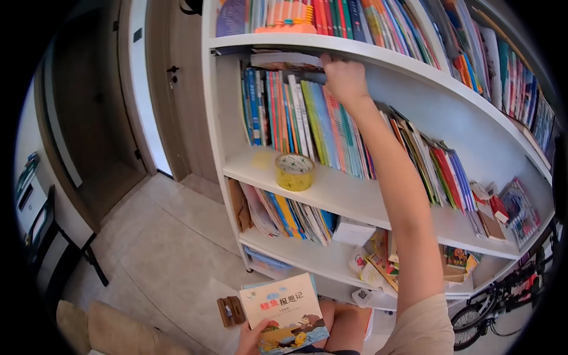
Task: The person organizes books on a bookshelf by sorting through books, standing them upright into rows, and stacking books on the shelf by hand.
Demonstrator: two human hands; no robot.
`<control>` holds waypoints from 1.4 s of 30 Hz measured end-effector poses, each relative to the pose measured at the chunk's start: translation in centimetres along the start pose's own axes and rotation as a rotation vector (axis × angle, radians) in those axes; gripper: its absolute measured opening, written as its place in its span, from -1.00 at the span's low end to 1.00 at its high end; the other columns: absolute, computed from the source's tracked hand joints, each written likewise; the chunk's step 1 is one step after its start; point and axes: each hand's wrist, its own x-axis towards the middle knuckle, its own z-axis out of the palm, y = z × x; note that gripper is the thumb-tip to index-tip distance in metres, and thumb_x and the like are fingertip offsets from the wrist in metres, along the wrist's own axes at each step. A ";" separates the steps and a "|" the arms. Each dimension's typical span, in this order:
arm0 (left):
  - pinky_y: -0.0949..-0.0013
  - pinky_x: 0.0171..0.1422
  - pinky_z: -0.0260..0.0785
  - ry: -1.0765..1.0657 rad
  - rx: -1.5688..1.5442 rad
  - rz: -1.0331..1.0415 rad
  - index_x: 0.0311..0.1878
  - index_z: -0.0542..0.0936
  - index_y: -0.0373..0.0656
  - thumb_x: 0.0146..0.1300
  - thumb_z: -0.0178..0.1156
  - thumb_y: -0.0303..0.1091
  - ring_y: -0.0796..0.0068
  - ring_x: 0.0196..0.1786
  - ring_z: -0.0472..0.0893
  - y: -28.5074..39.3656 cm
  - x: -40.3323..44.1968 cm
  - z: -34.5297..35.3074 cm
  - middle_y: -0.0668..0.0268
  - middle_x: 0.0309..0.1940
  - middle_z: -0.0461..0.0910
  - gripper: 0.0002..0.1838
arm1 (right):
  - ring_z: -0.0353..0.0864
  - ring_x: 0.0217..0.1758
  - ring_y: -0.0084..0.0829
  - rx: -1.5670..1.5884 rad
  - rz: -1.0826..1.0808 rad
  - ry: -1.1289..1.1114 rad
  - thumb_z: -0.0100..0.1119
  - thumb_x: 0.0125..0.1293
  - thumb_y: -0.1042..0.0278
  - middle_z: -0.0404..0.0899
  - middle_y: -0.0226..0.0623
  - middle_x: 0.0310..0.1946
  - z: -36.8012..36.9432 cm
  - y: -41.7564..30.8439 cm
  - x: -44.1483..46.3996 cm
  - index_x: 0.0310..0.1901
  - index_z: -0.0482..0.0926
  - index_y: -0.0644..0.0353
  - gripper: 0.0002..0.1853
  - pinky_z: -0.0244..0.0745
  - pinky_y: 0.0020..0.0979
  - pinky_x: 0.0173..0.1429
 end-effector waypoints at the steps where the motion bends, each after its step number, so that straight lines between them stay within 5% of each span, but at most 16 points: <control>1: 0.37 -0.21 0.48 0.013 0.015 -0.008 -0.16 0.53 -0.34 0.24 0.17 -0.37 0.38 -0.32 0.60 -0.1 0.0 -0.4 0.20 -0.34 0.62 -0.78 | 0.65 -0.37 -0.31 0.007 -0.027 0.070 0.07 0.08 0.40 0.61 -0.26 -0.48 -1.0 0.2 -0.9 -0.27 0.51 0.15 -0.85 0.54 -0.35 -0.37; 8: 0.33 -0.22 0.48 0.015 0.075 -0.040 -0.12 0.49 -0.35 0.25 0.15 -0.38 0.34 -0.31 0.58 -0.4 1.1 -1.8 0.16 -0.34 0.60 -0.77 | 0.62 -0.28 -0.30 -0.020 -0.070 0.493 0.15 0.00 0.40 0.59 -0.24 -0.34 -13.3 3.2 -14.4 -0.23 0.54 0.18 -0.76 0.57 -0.41 -0.21; 12: 0.28 -0.05 0.50 -0.083 -0.031 -0.028 0.07 0.40 -0.36 0.27 0.11 -0.37 0.30 -0.18 0.62 -0.9 2.1 -2.1 0.09 -0.13 0.57 -0.64 | 0.63 -0.12 -0.27 0.046 0.033 0.199 0.22 -0.02 0.39 0.61 -0.20 -0.16 -22.7 3.3 -24.6 -0.22 0.61 0.13 -0.75 0.58 -0.37 -0.07; 19: 0.33 -0.18 0.51 0.040 0.002 -0.060 0.04 0.42 -0.32 0.23 0.17 -0.35 0.35 -0.22 0.61 -3.5 5.5 -4.0 0.16 -0.24 0.58 -0.64 | 0.64 -0.10 -0.23 0.019 0.093 -0.308 0.22 0.04 0.37 0.62 -0.21 -0.17 -34.1 0.7 -39.5 -0.16 0.58 0.09 -0.73 0.57 -0.32 0.00; 24: 0.31 -0.18 0.51 0.045 -0.043 -0.103 0.07 0.40 -0.32 0.23 0.17 -0.36 0.32 -0.19 0.60 -3.3 5.5 -2.4 0.13 -0.15 0.55 -0.61 | 0.65 -0.09 -0.20 -0.034 0.199 -0.384 0.23 0.01 0.51 0.64 -0.18 -0.22 -33.1 2.2 -45.2 -0.28 0.59 0.16 -0.81 0.59 -0.28 -0.03; 31: 0.27 -0.15 0.52 0.019 -0.056 -0.118 0.09 0.38 -0.33 0.26 0.11 -0.41 0.28 -0.18 0.60 -3.5 4.5 0.1 0.12 -0.15 0.55 -0.64 | 0.58 0.01 -0.18 -0.124 0.378 -0.168 0.17 -0.04 0.52 0.60 -0.21 -0.10 -23.3 7.9 -50.9 -0.19 0.60 0.17 -0.71 0.52 -0.25 0.05; 38: 0.16 0.02 0.48 -0.050 -0.026 -0.227 0.18 0.32 -0.27 0.32 0.05 -0.32 0.21 0.01 0.54 -3.4 3.1 2.6 0.10 0.00 0.49 -0.59 | 0.44 0.17 -0.11 0.223 0.538 -0.474 0.04 -0.06 0.65 0.54 -0.20 0.02 -17.5 10.3 -54.0 -0.05 0.57 0.14 -0.55 0.28 -0.09 0.30; 42: 0.23 -0.05 0.47 -0.029 0.077 -0.156 0.07 0.39 -0.34 0.27 0.11 -0.38 0.27 -0.10 0.56 -2.7 2.4 4.8 0.11 -0.11 0.53 -0.65 | 0.47 0.13 -0.14 0.429 0.578 -0.728 0.04 -0.08 0.62 0.54 -0.12 0.00 -20.1 11.3 -50.7 -0.04 0.57 0.14 -0.53 0.18 0.00 0.35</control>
